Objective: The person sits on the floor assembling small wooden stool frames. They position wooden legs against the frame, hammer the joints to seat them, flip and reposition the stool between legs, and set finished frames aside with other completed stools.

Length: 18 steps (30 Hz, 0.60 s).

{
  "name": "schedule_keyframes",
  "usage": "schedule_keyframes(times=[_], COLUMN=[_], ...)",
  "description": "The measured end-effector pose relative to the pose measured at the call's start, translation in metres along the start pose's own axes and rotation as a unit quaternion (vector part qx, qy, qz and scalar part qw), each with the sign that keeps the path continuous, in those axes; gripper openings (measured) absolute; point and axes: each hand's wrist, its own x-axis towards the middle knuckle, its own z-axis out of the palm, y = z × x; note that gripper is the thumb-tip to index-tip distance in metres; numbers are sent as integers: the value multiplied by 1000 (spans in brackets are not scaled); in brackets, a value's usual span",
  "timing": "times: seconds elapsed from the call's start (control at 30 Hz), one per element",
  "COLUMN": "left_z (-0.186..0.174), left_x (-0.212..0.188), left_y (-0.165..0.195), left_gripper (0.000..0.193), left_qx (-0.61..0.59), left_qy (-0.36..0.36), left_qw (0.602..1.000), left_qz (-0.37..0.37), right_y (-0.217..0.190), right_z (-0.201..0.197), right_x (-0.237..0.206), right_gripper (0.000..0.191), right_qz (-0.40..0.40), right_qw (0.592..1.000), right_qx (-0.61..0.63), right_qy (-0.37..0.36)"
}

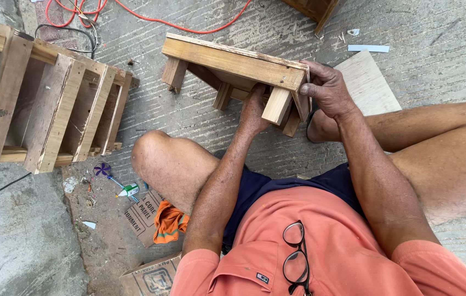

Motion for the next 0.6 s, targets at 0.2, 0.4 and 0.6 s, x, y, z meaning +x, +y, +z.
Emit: schedule_keyframes(times=[0.2,0.4,0.6], left_z=[2,-1,-6], left_x=[-2,-3,-3], left_y=[-5,2,11], left_gripper=[56,53,59], left_qx=[-13,-16,-30], left_qy=[-10,-10,3], left_qw=[1000,1000,1000], left_qz=[-27,-23,-7], right_y=[1,-3,4], right_z=[-2,3,10], right_x=[-1,-12,-20], right_gripper=[49,72,114], right_qz=[13,5,-11], right_qw=[1000,995,931], right_qx=[9,-96,-364], right_qy=[-8,-26,-29])
